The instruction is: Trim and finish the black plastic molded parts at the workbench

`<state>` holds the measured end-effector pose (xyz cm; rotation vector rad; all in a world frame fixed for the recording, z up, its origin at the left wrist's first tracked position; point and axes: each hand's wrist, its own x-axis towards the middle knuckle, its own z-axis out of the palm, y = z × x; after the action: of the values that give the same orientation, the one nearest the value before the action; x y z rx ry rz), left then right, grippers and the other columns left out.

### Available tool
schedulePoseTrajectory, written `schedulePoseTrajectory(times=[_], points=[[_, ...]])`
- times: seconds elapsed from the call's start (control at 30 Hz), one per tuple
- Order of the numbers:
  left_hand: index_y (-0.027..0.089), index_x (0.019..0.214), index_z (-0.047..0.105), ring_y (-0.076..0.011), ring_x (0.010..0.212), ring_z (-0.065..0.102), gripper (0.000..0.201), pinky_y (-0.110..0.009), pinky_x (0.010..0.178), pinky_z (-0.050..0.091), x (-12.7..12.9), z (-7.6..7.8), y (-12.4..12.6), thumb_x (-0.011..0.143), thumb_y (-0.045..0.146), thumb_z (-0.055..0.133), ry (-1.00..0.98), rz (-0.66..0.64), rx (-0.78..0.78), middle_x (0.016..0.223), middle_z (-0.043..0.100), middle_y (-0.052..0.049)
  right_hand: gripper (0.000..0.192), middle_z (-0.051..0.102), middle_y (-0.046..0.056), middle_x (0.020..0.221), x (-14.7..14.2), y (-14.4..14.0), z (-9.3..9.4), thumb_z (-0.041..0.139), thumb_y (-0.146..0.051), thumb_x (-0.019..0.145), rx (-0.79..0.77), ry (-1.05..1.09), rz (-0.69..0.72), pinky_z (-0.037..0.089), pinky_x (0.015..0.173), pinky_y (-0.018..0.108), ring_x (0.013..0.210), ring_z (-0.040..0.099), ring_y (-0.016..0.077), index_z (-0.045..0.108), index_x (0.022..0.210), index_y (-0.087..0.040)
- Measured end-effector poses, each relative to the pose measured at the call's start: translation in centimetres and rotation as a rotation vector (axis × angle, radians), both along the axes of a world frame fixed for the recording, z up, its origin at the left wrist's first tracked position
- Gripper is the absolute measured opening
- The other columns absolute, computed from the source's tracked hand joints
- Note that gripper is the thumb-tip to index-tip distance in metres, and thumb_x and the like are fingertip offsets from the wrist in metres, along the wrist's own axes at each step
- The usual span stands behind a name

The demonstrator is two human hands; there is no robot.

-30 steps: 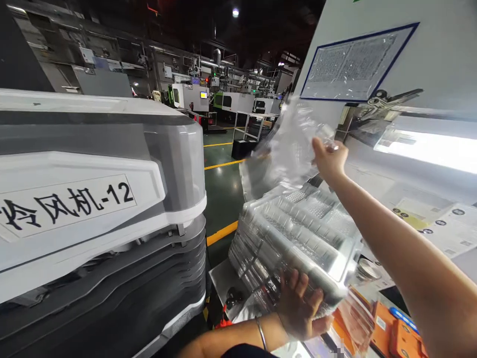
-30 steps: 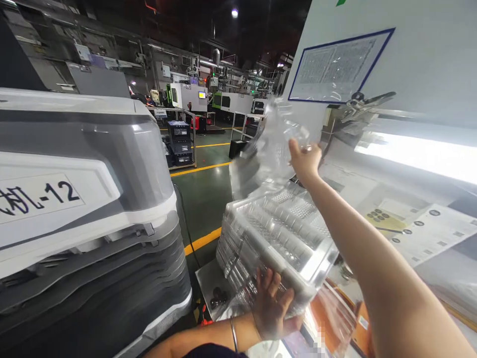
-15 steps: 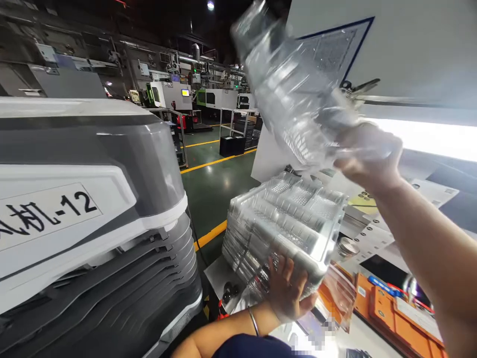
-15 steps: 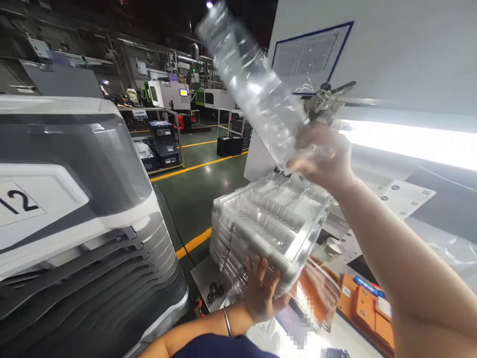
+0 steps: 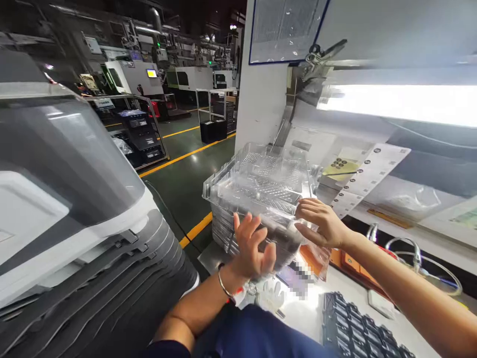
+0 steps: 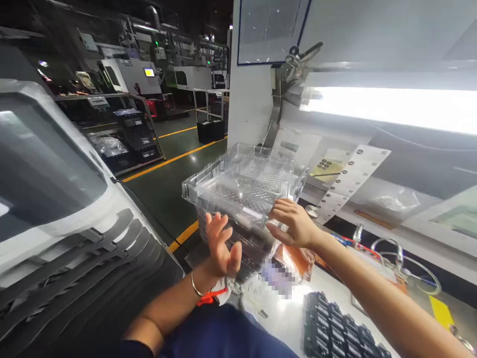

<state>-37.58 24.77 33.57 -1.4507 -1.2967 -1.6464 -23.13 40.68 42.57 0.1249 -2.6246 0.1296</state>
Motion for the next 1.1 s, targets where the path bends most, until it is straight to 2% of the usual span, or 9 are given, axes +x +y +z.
schedulePoseTrajectory(times=[0.13, 0.3, 0.4, 0.47, 0.57, 0.7, 0.83, 0.93, 1.1], points=[[0.019, 0.119, 0.052, -0.0248, 0.127, 0.047, 0.030, -0.054, 0.116, 0.012, -1.2, 3.1, 3.4, 0.091, 0.026, 0.044, 0.084, 0.011, -0.367, 0.121, 0.063, -0.011, 0.020, 0.054, 0.003, 0.063, -0.7, -1.0, -0.5, 0.049, -0.034, 0.088, 0.016, -0.006, -0.056, 0.041, 0.066, 0.034, 0.064, 0.048, 0.0170, 0.057, 0.076, -0.019], [0.019, 0.079, 0.062, -0.0243, 0.104, 0.058, 0.023, -0.054, 0.114, 0.012, -0.2, 0.7, 4.9, 0.091, 0.026, 0.043, 0.043, 0.044, -0.457, 0.081, 0.069, -0.005, 0.030, 0.064, 0.010, 0.087, -0.1, -2.6, -4.0, 0.048, -0.044, 0.089, -0.032, 0.040, -0.149, 0.044, 0.081, 0.040, 0.088, 0.057, 0.0219, 0.061, 0.095, -0.017], [0.019, 0.083, 0.063, -0.0254, 0.106, 0.056, 0.022, -0.053, 0.113, 0.014, -0.1, -0.7, 4.4, 0.090, 0.027, 0.044, 0.059, 0.061, -0.463, 0.086, 0.069, -0.007, 0.044, 0.059, 0.015, 0.120, 4.0, -2.3, -8.2, 0.054, -0.048, 0.086, -0.103, 0.180, -0.326, 0.038, 0.099, 0.049, 0.118, 0.049, 0.0272, 0.054, 0.118, -0.018], [0.019, 0.083, 0.063, -0.0252, 0.107, 0.056, 0.023, -0.052, 0.114, 0.013, -0.2, -1.4, 4.4, 0.091, 0.028, 0.044, 0.051, 0.082, -0.441, 0.086, 0.068, -0.007, 0.038, 0.059, 0.015, 0.123, 7.6, -1.3, -11.8, 0.052, -0.041, 0.088, -0.202, 0.173, -0.574, 0.039, 0.100, 0.048, 0.120, 0.050, 0.0261, 0.055, 0.120, -0.018], [0.019, 0.084, 0.064, -0.0246, 0.109, 0.056, 0.028, -0.052, 0.114, 0.013, -0.4, -2.2, 5.1, 0.092, 0.032, 0.040, 0.000, 0.119, -0.352, 0.088, 0.067, -0.008, 0.039, 0.058, 0.017, 0.128, 12.4, 0.5, -17.8, 0.047, -0.032, 0.091, -0.376, -0.287, -0.975, 0.040, 0.101, 0.043, 0.122, 0.050, 0.0253, 0.055, 0.124, -0.014], [0.016, 0.095, 0.063, -0.0256, 0.120, 0.052, 0.037, -0.051, 0.113, 0.020, 0.8, -2.5, 5.6, 0.095, 0.038, 0.033, -0.110, 0.199, -0.252, 0.103, 0.065, -0.013, 0.063, 0.042, 0.022, 0.145, 15.2, 1.6, -24.7, 0.061, -0.034, 0.082, -0.440, -0.584, -0.962, 0.033, 0.106, 0.047, 0.134, 0.039, 0.0320, 0.046, 0.138, -0.010], [0.012, 0.118, 0.053, -0.0262, 0.131, 0.042, 0.037, -0.047, 0.111, 0.029, 6.4, -2.8, 4.1, 0.095, 0.036, 0.038, -0.250, 0.369, -0.204, 0.130, 0.052, -0.020, 0.063, 0.031, 0.019, 0.152, 16.3, 1.6, -28.7, 0.063, -0.031, 0.081, -0.453, -0.693, -0.844, 0.023, 0.110, 0.052, 0.140, 0.028, 0.0337, 0.046, 0.139, -0.015], [0.013, 0.125, 0.046, -0.0269, 0.131, 0.042, 0.037, -0.049, 0.110, 0.031, 13.3, -5.1, 2.3, 0.091, 0.029, 0.047, -0.228, 0.445, -0.158, 0.135, 0.046, -0.021, 0.043, 0.036, 0.015, 0.150, 17.7, 2.4, -29.7, 0.046, -0.024, 0.091, -0.447, -0.698, -0.772, 0.023, 0.110, 0.047, 0.139, 0.030, 0.0292, 0.053, 0.133, -0.018], [0.017, 0.110, 0.055, -0.0240, 0.112, 0.057, 0.026, -0.044, 0.099, 0.044, 22.3, -11.0, 1.8, 0.086, 0.027, 0.055, -0.298, 0.169, -0.556, 0.114, 0.060, -0.014, 0.046, 0.048, 0.015, 0.142, 19.7, 5.4, -30.1, 0.026, -0.025, 0.098, -0.454, -0.669, -0.707, 0.029, 0.107, 0.040, 0.130, 0.042, 0.0248, 0.049, 0.137, -0.018]])
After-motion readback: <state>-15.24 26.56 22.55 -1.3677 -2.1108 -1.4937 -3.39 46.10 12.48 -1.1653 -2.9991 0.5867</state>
